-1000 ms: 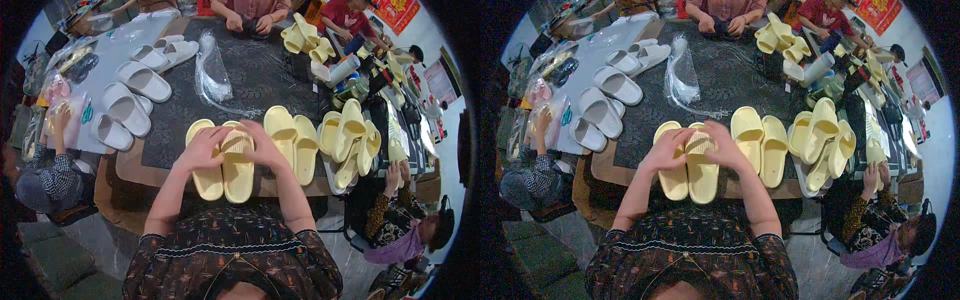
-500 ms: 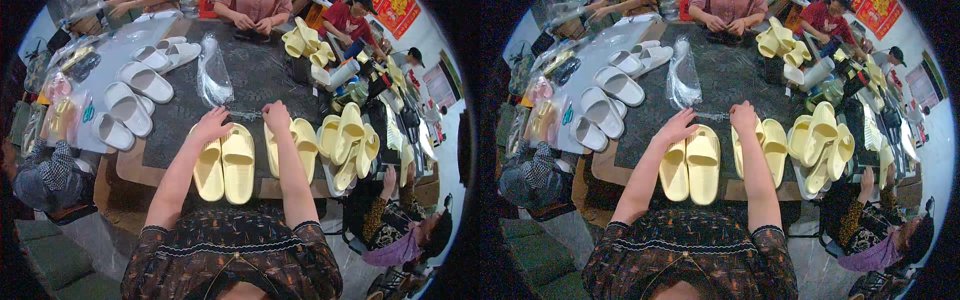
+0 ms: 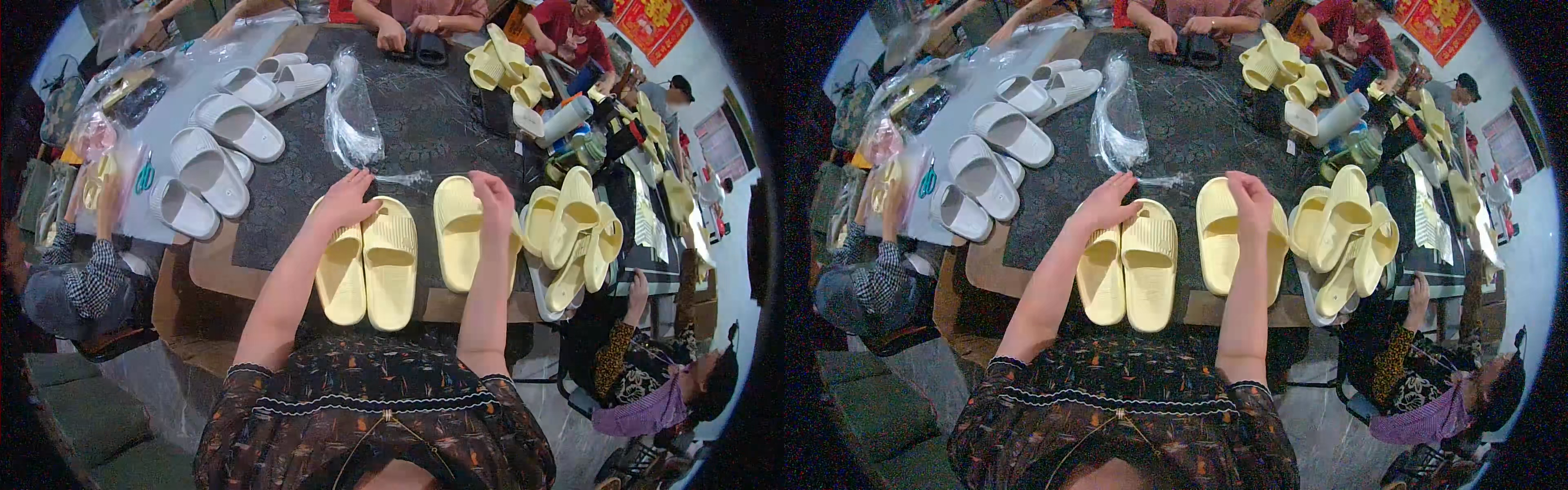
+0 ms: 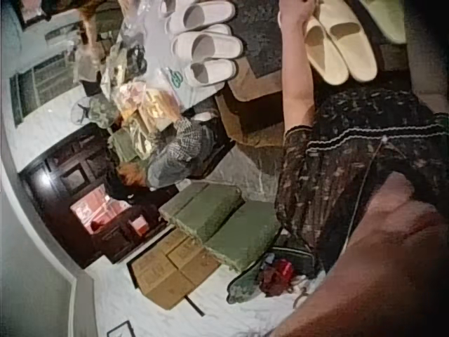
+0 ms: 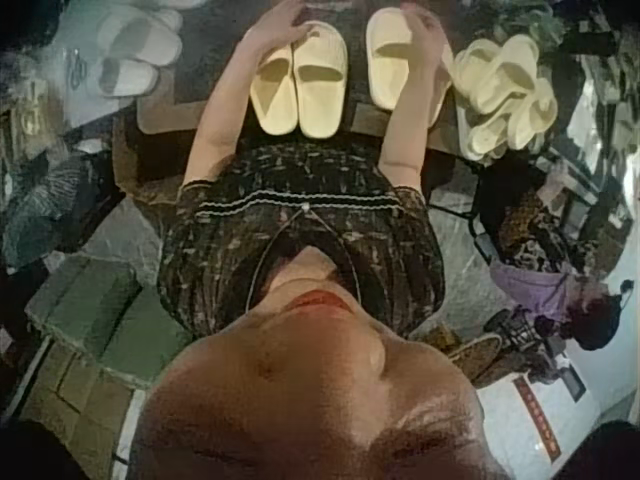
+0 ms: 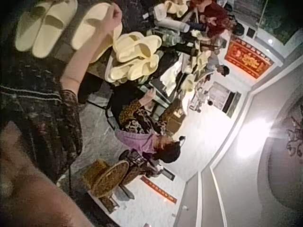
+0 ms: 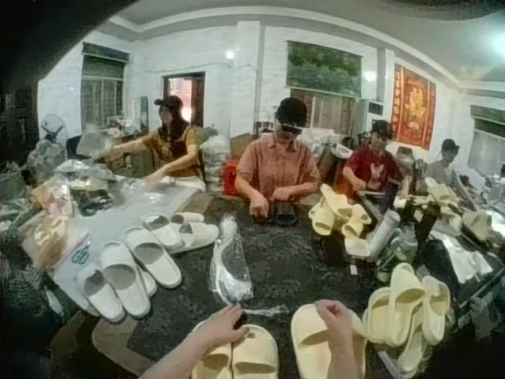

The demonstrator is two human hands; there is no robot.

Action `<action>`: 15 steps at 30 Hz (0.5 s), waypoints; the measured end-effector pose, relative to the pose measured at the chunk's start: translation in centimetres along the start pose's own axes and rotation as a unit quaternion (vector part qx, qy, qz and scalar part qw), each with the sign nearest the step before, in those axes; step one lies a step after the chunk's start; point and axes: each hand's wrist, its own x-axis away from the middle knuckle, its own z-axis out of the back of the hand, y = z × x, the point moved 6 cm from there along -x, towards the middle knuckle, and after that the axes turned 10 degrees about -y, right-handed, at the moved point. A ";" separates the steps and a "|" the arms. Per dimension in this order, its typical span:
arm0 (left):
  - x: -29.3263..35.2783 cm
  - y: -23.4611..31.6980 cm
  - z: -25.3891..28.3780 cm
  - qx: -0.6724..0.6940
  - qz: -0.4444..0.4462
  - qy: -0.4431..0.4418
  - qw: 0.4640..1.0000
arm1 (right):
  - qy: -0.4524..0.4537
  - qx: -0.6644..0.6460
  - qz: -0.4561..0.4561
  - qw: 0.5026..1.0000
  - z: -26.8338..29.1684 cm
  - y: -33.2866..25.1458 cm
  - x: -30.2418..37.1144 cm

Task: The person organizes slippers on a table and fastens them into pairs using plastic ties by hand.

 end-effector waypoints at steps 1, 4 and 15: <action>0.1 0.2 0.1 -0.001 0.005 -0.001 1.000 | -0.001 -0.038 0.036 0.999 0.6 -0.5 0.3; 0.2 0.0 0.4 0.005 0.011 -0.004 1.000 | 0.015 -0.250 0.051 0.967 0.9 -2.5 1.9; 0.3 0.1 0.2 0.018 0.022 -0.007 1.000 | 0.166 -0.350 0.277 0.879 6.8 -10.3 7.9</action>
